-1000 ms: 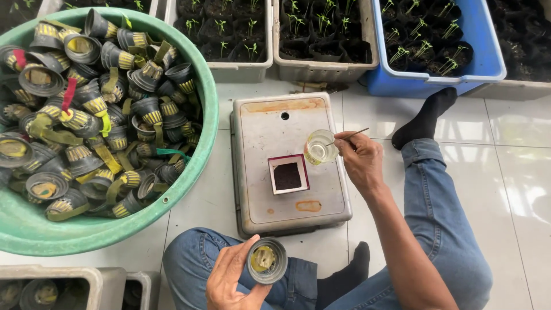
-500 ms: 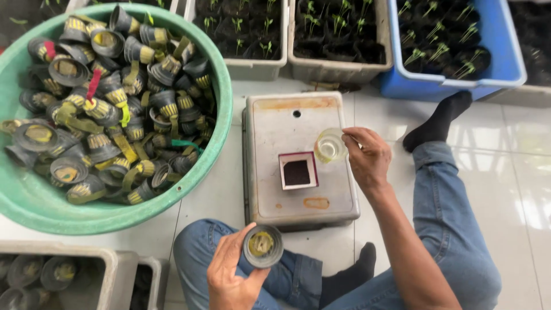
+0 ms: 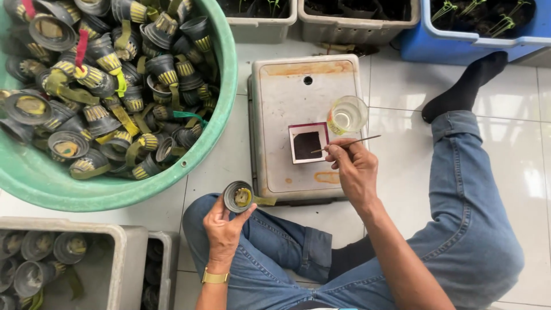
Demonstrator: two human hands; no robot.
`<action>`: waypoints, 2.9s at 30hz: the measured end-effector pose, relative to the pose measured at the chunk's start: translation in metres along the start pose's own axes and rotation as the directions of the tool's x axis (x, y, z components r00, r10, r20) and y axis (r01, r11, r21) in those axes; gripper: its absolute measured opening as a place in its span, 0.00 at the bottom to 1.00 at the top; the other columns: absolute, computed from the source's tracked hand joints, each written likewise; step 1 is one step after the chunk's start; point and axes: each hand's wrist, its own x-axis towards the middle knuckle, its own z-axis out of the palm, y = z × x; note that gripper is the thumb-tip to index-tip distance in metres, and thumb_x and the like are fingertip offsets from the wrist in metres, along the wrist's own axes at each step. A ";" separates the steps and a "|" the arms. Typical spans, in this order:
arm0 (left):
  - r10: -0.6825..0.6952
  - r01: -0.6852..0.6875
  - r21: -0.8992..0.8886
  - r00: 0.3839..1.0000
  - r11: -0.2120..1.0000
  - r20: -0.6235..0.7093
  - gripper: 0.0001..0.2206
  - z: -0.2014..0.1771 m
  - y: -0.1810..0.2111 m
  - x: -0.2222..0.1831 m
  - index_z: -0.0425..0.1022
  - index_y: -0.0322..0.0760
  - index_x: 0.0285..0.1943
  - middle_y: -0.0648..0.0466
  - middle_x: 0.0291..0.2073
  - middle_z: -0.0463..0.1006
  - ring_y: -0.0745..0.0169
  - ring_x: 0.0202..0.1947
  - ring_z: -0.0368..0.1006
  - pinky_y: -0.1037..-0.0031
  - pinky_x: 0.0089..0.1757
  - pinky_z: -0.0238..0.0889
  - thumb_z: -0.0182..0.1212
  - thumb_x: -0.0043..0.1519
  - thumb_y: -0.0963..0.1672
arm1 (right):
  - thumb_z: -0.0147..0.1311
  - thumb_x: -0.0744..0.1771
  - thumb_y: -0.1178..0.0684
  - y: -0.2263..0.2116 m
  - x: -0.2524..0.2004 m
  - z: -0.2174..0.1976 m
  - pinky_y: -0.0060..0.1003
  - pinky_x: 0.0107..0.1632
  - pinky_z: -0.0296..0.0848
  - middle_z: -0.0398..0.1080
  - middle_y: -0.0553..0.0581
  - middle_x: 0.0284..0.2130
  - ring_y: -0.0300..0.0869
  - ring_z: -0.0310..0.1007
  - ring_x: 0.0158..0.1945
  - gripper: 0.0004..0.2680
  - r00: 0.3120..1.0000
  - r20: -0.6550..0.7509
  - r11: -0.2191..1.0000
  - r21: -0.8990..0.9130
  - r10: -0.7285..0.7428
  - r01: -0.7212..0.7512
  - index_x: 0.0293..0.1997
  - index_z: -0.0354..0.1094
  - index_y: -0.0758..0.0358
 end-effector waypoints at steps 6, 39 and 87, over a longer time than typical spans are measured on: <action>0.067 -0.078 0.110 0.993 0.991 0.099 0.22 0.004 0.005 0.006 0.76 0.27 0.54 0.52 0.45 0.82 0.66 0.47 0.78 0.75 0.52 0.72 0.75 0.49 0.36 | 0.57 0.68 0.61 0.001 -0.001 0.001 0.30 0.36 0.76 0.77 0.57 0.29 0.38 0.79 0.32 0.03 0.967 0.036 0.872 -0.425 -0.253 0.244 0.41 0.74 0.70; 0.209 -0.267 0.438 0.962 0.859 0.177 0.27 0.013 0.019 0.008 0.77 0.35 0.57 0.50 0.44 0.83 0.57 0.46 0.81 0.70 0.48 0.72 0.78 0.46 0.40 | 0.55 0.69 0.59 0.000 0.006 -0.022 0.29 0.35 0.78 0.79 0.58 0.34 0.37 0.78 0.34 0.04 0.999 -0.020 0.994 -0.099 -0.046 0.044 0.43 0.74 0.68; 0.225 -0.273 0.435 0.961 0.858 0.158 0.24 0.011 0.012 0.007 0.78 0.33 0.52 0.51 0.41 0.84 0.58 0.42 0.81 0.70 0.47 0.73 0.79 0.46 0.42 | 0.62 0.67 0.58 -0.014 -0.004 -0.007 0.30 0.31 0.73 0.76 0.58 0.27 0.38 0.75 0.27 0.04 0.911 0.026 0.755 -0.551 -0.411 0.356 0.40 0.76 0.70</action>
